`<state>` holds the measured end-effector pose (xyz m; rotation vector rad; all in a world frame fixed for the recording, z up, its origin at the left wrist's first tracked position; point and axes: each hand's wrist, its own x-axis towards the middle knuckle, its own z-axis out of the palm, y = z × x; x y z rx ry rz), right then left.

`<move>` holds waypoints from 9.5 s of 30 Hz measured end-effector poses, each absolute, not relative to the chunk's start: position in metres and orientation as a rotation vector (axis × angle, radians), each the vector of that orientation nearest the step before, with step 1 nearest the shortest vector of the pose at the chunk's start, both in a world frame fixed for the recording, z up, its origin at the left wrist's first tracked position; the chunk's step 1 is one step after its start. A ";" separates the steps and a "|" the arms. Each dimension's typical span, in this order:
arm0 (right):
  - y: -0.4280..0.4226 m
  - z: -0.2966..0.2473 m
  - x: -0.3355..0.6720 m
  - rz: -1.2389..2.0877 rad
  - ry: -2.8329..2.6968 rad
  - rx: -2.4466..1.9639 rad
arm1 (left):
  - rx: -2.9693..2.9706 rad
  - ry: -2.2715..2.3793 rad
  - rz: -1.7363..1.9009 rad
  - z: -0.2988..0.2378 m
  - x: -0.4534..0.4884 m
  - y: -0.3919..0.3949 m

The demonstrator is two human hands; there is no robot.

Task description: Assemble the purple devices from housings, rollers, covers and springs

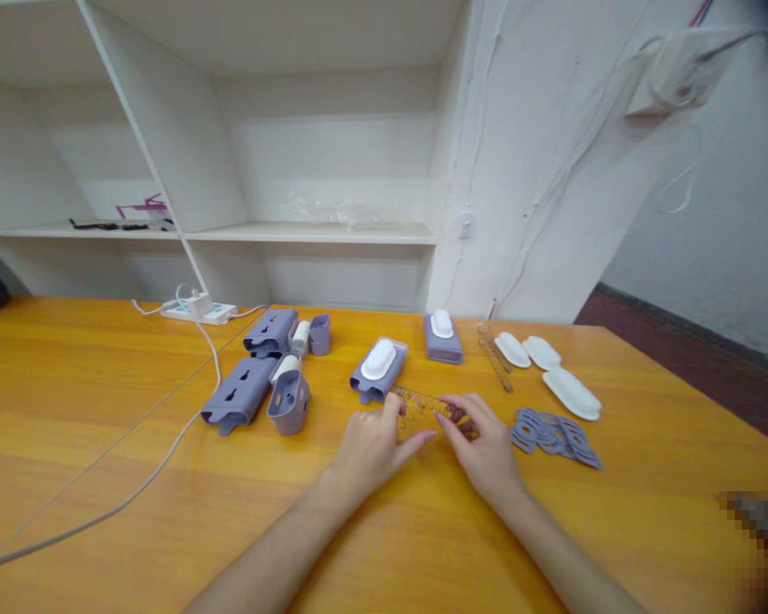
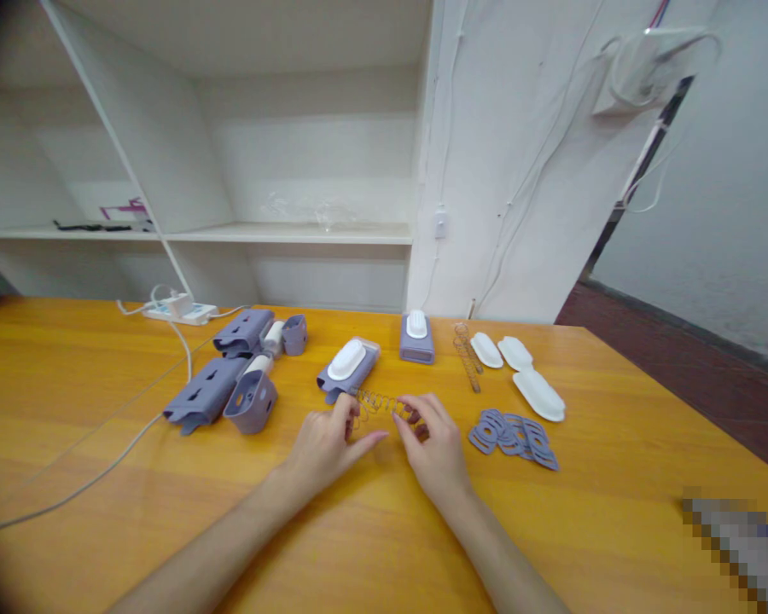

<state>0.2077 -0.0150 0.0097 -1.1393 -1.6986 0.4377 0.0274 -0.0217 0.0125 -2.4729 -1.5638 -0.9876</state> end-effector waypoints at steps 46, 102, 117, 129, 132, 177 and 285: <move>-0.013 0.009 0.210 0.409 -1.640 -1.177 | -2.455 -1.715 -0.959 0.020 0.027 -0.026; -0.019 0.014 0.203 1.358 -1.154 -0.909 | -3.077 -1.579 -2.212 0.020 0.040 -0.035; 0.015 0.004 0.254 0.229 -1.290 -1.422 | -2.970 -1.661 -1.592 0.019 0.036 -0.040; 0.009 0.005 0.245 0.112 -1.378 -1.400 | -2.976 -1.578 -1.485 0.019 0.038 -0.040; 0.010 0.003 0.246 0.111 -1.388 -1.408 | -2.981 -1.560 -1.447 0.019 0.038 -0.040; 0.013 0.000 0.247 0.014 -1.408 -1.442 | -2.973 -1.457 -1.307 0.026 0.039 -0.043; -0.025 0.011 0.196 1.105 -1.415 -1.063 | -2.927 -1.472 -1.484 0.011 0.037 -0.030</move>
